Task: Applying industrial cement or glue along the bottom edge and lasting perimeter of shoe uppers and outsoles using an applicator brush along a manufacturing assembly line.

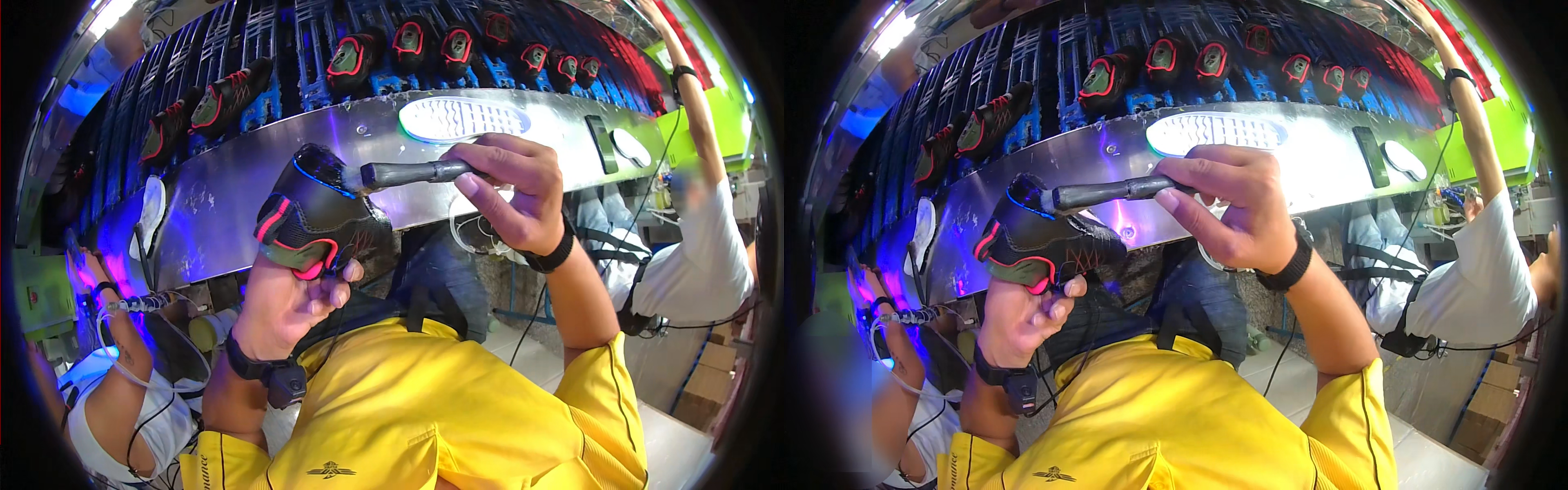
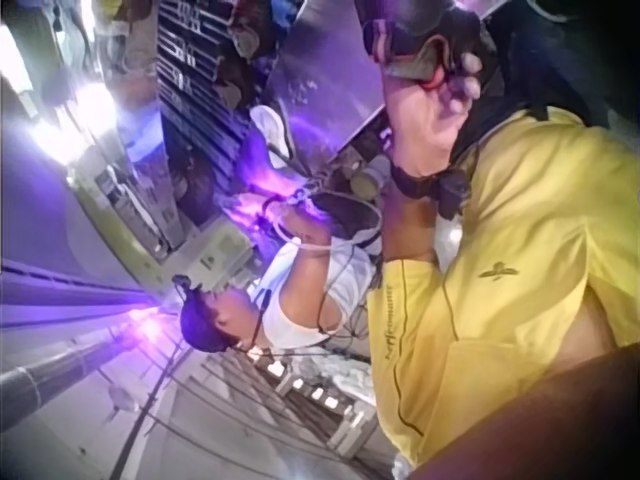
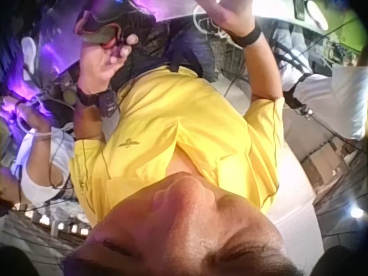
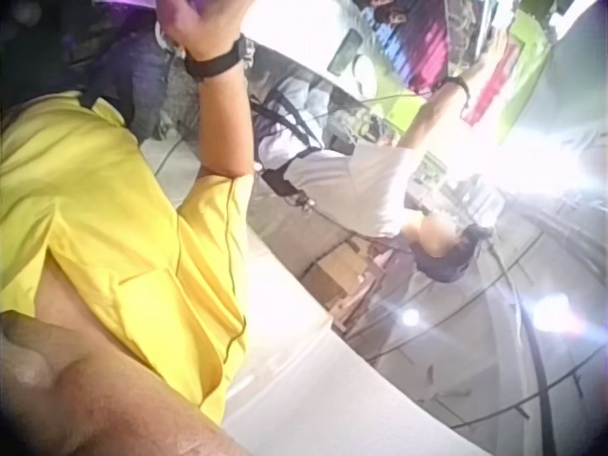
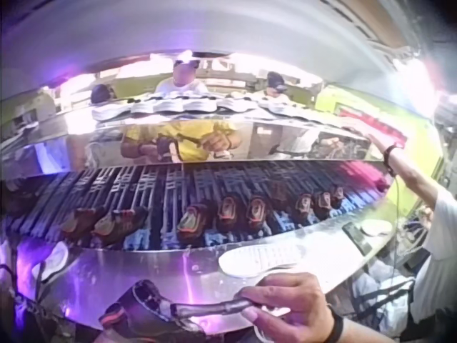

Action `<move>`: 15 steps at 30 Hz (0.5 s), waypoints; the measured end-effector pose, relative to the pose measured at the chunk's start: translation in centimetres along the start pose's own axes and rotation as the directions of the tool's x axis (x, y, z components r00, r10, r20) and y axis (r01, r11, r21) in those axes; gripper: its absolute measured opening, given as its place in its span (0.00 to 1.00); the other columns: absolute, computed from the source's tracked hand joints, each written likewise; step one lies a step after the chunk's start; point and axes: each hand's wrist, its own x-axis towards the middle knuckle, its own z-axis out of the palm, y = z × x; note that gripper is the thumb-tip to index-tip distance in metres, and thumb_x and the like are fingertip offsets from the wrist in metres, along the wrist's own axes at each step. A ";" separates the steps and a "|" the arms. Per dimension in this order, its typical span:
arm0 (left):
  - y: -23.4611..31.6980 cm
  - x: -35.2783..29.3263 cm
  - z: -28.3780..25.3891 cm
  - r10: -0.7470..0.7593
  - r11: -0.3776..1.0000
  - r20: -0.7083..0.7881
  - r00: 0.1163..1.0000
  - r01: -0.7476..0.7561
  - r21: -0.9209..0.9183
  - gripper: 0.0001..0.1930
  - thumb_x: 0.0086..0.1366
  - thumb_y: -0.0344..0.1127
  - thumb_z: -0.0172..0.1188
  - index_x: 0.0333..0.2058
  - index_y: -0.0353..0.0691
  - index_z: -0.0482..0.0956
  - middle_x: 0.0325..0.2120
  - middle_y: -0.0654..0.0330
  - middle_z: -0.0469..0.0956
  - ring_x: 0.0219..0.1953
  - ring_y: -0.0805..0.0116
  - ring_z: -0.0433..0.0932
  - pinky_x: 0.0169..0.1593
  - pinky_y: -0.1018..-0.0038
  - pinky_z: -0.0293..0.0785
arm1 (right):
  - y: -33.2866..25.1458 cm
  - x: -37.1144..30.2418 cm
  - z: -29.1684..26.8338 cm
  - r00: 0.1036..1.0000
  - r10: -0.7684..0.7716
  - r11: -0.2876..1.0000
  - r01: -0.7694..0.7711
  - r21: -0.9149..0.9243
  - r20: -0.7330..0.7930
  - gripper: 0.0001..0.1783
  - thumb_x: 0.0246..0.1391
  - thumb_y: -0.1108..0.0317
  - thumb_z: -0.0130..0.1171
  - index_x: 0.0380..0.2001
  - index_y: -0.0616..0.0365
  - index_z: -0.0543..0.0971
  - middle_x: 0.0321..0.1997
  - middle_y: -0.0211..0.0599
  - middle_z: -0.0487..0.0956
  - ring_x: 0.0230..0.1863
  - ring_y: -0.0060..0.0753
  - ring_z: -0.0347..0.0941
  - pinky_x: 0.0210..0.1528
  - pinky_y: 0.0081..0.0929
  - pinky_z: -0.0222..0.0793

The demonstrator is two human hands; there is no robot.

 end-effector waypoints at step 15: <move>-2.4 0.9 -2.3 0.108 0.993 0.170 0.980 -0.099 -0.059 0.33 0.78 0.60 0.52 0.63 0.34 0.73 0.41 0.41 0.78 0.31 0.55 0.84 0.26 0.73 0.80 | 2.0 -5.2 2.6 0.985 0.164 0.982 -0.158 0.103 -0.049 0.12 0.61 0.70 0.69 0.44 0.69 0.88 0.27 0.40 0.80 0.25 0.29 0.75 0.30 0.29 0.68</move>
